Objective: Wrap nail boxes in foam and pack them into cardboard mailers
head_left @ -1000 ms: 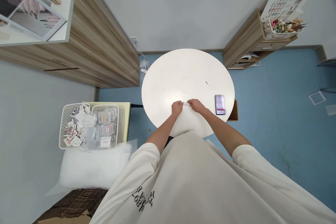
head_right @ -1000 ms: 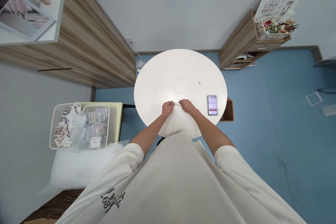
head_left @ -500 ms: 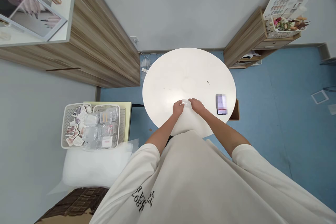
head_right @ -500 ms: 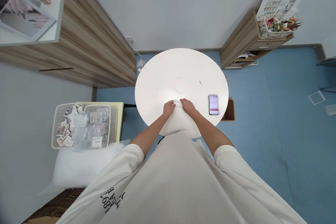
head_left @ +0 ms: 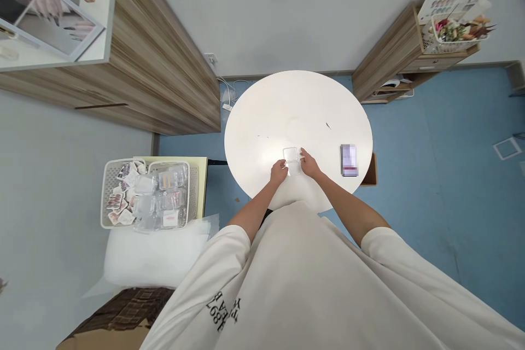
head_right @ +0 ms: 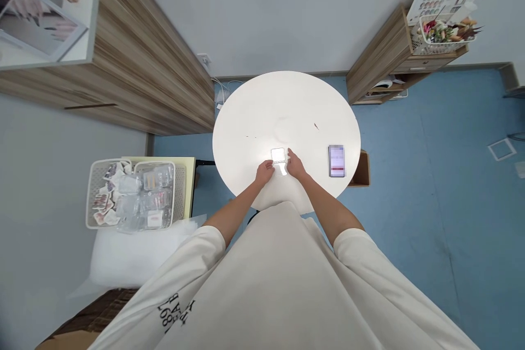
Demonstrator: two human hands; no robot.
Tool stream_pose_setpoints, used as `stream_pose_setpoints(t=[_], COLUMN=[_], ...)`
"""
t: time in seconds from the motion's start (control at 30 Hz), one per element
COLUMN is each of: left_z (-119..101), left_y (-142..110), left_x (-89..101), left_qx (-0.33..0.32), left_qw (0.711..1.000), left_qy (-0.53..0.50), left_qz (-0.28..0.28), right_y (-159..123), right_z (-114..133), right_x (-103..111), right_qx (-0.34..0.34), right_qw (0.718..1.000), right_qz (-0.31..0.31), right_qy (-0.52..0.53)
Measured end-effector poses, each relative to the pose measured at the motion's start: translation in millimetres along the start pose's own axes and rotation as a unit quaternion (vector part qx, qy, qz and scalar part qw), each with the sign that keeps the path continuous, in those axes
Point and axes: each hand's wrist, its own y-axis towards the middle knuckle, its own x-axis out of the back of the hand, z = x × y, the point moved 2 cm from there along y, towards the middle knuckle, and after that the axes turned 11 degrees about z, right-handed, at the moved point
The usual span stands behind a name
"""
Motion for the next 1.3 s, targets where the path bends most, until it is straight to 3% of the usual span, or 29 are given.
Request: stream_pose_setpoints(t=[0.2,0.5,0.67,1.07,1.3], left_z=[-3,7,1,-23,-23], left_y=[-14,-34,-37,-14,-16], left_x=[6.5,-0.7,-2.9,-6.5,-5.2], left_qx=[0.024,0.007,0.009,0.012,0.011], left_qw=[1.000,0.998,0.997,0.996,0.996], left_qy=[0.004,0.038,0.044,0.054,0.063], left_qz=[0.012,0.044,0.056,0.073,0.057], right_y=[-22,-51,-52,-35,-39], right_z=[-16,-20,-17,-12,-9], right_x=[-3,-29,-35,-23,-20], right_qx=[-0.026,-0.022,-0.025,-0.033,-0.010], right_qw=[1.000,1.000,0.999,0.998,0.999], right_qz=[0.004,0.002,0.004,-0.002,-0.010], right_qy=[0.009,0.023,0.036,0.050,0.031])
